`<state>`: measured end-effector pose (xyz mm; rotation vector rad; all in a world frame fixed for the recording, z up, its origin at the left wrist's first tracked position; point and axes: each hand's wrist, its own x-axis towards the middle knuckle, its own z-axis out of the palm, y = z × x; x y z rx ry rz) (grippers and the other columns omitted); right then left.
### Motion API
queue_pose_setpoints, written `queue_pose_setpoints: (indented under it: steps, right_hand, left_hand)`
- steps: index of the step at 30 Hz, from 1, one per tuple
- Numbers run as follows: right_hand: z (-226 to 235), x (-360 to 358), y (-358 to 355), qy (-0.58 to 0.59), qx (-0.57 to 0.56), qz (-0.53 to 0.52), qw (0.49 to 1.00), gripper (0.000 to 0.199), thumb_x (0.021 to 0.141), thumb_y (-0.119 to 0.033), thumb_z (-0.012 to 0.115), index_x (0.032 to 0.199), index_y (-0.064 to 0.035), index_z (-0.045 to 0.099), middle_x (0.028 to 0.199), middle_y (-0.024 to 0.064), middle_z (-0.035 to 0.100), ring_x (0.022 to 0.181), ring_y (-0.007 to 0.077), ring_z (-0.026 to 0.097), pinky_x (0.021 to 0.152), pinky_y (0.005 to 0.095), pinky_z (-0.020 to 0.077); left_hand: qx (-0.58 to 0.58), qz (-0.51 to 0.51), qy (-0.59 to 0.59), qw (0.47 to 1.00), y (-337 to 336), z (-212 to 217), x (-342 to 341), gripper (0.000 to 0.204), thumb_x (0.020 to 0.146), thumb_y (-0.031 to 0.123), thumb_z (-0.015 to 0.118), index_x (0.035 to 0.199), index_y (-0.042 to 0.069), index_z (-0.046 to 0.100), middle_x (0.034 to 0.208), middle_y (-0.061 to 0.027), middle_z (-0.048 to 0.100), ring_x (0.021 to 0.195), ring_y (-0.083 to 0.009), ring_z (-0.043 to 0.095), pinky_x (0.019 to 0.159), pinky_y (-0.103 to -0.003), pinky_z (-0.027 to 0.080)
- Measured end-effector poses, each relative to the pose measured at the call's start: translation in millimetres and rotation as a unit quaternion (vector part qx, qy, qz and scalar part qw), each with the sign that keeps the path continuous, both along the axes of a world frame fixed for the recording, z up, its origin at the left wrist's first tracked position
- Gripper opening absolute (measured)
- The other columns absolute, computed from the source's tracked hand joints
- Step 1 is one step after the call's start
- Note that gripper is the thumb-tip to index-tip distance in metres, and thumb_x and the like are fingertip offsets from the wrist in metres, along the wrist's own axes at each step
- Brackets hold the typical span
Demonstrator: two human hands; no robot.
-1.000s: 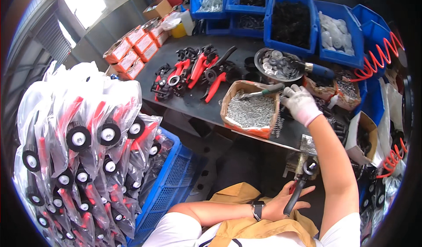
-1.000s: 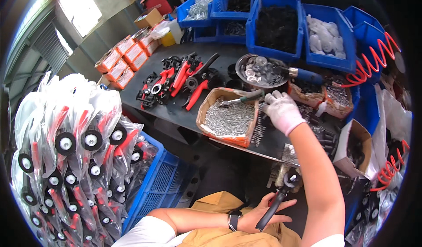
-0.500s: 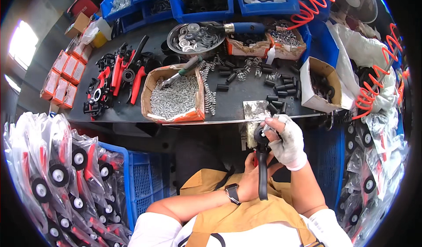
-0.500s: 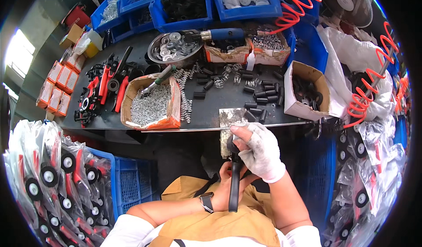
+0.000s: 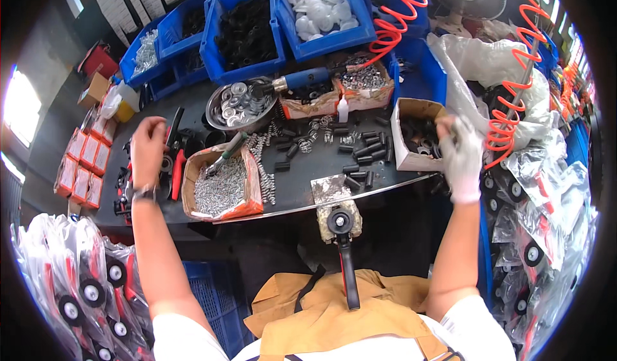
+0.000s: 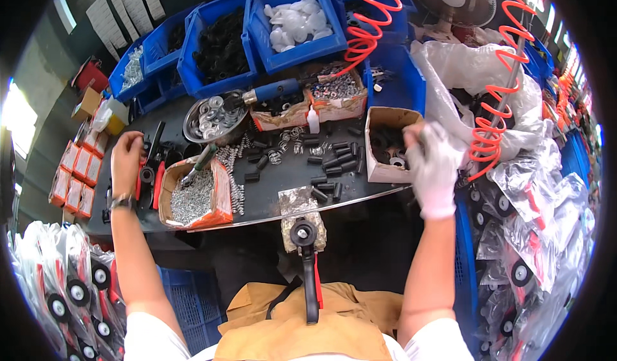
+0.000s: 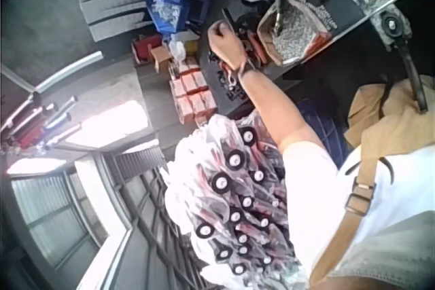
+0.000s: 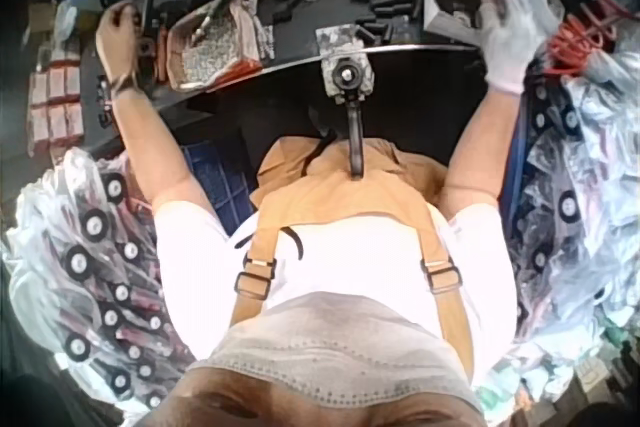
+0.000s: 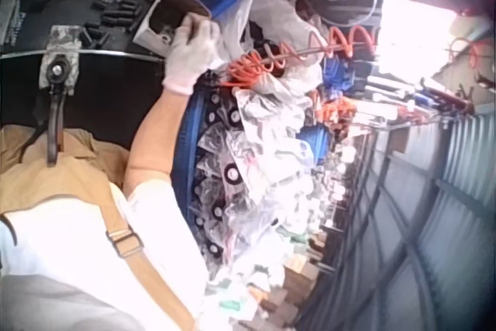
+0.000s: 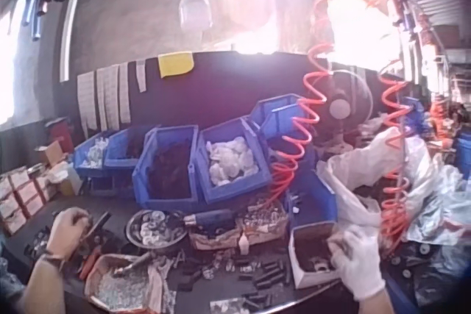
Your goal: The person assembles caulking guns by inserting rods and washers into the handle bodies, applying liquid from a bottle, fastening screws with a pneumatic tool, attaching cylindrical tubes, and placing the completed tools into plastic bags.
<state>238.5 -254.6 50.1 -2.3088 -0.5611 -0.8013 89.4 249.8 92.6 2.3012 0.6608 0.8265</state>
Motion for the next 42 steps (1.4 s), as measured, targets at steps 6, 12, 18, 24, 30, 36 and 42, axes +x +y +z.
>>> queue_pose_setpoints:
  steps: [6,12,18,24,30,36,42]
  right_hand:
    - [9.9,54.8,2.1,0.091,-0.401,-0.166,0.896,0.021,0.080,-0.017,0.064,0.096,-0.0088,0.074,0.122,0.0094,0.058,0.113,0.0316,0.054,0.097,0.0436,0.0438]
    - [-5.2,59.4,-3.5,0.105,-0.438,-0.212,0.867,0.029,0.080,-0.011,0.059,0.106,-0.0042,0.071,0.122,0.0144,0.059,0.117,0.0319,0.052,0.101,0.0468,0.0414]
    - [10.9,-51.3,45.2,0.108,-0.051,0.197,0.973,0.026,0.080,-0.007,0.064,0.106,-0.0069,0.064,0.098,0.0112,0.066,0.090,0.0281,0.065,0.075,0.0370,0.0537]
    - [-56.6,-99.5,71.0,-0.104,-0.104,0.355,0.923,0.037,0.065,-0.004,0.069,0.102,-0.0085,0.067,0.102,0.0078,0.064,0.087,0.0275,0.066,0.078,0.0394,0.0564]
    - [-66.1,-99.6,67.0,-0.107,-0.093,0.359,0.922,0.047,0.058,0.000,0.072,0.104,-0.0063,0.066,0.101,0.0097,0.061,0.086,0.0302,0.065,0.076,0.0412,0.0563]
    - [-65.4,-102.8,73.3,-0.103,-0.091,0.326,0.935,0.045,0.060,0.003,0.070,0.104,-0.0037,0.065,0.103,0.0111,0.062,0.084,0.0313,0.064,0.074,0.0415,0.0555]
    - [-59.4,-101.7,76.0,-0.177,-0.078,0.372,0.908,0.033,0.063,-0.002,0.072,0.095,-0.0054,0.066,0.101,0.0094,0.063,0.085,0.0281,0.064,0.071,0.0396,0.0569]
  left_hand:
    - [0.359,-0.073,0.232,0.901,135.5,-90.9,61.0,0.045,0.079,-0.004,0.054,0.122,0.007,0.063,0.130,-0.0206,0.057,0.115,-0.0395,0.056,0.098,-0.044,0.046]
    - [0.357,-0.016,0.351,0.866,101.1,-113.6,91.3,0.031,0.090,0.028,0.060,0.120,0.028,0.067,0.138,-0.0069,0.055,0.142,-0.0325,0.029,0.107,-0.054,0.028]
    - [0.299,0.003,0.350,0.888,127.9,-126.5,92.8,0.022,0.088,0.025,0.064,0.106,0.013,0.068,0.110,-0.0118,0.069,0.115,-0.0324,0.058,0.098,-0.058,0.034]
    - [0.217,0.000,0.171,0.961,119.5,-122.0,88.5,0.036,0.082,0.003,0.056,0.118,0.002,0.056,0.108,-0.0243,0.067,0.107,-0.0415,0.061,0.094,-0.048,0.048]
    - [0.203,-0.052,0.122,0.970,117.7,-116.8,102.2,0.032,0.083,0.006,0.054,0.112,0.009,0.067,0.115,-0.0194,0.065,0.112,-0.0382,0.059,0.097,-0.044,0.047]
    - [0.279,-0.080,0.286,0.913,101.7,-112.1,114.5,0.029,0.087,0.027,0.062,0.115,0.021,0.069,0.140,-0.0044,0.049,0.126,-0.0396,0.044,0.104,-0.056,0.038]
    - [0.207,-0.132,0.243,0.938,140.7,-104.9,112.7,0.026,0.082,0.025,0.068,0.100,0.005,0.071,0.129,-0.0186,0.056,0.125,-0.0412,0.044,0.103,-0.045,0.041]
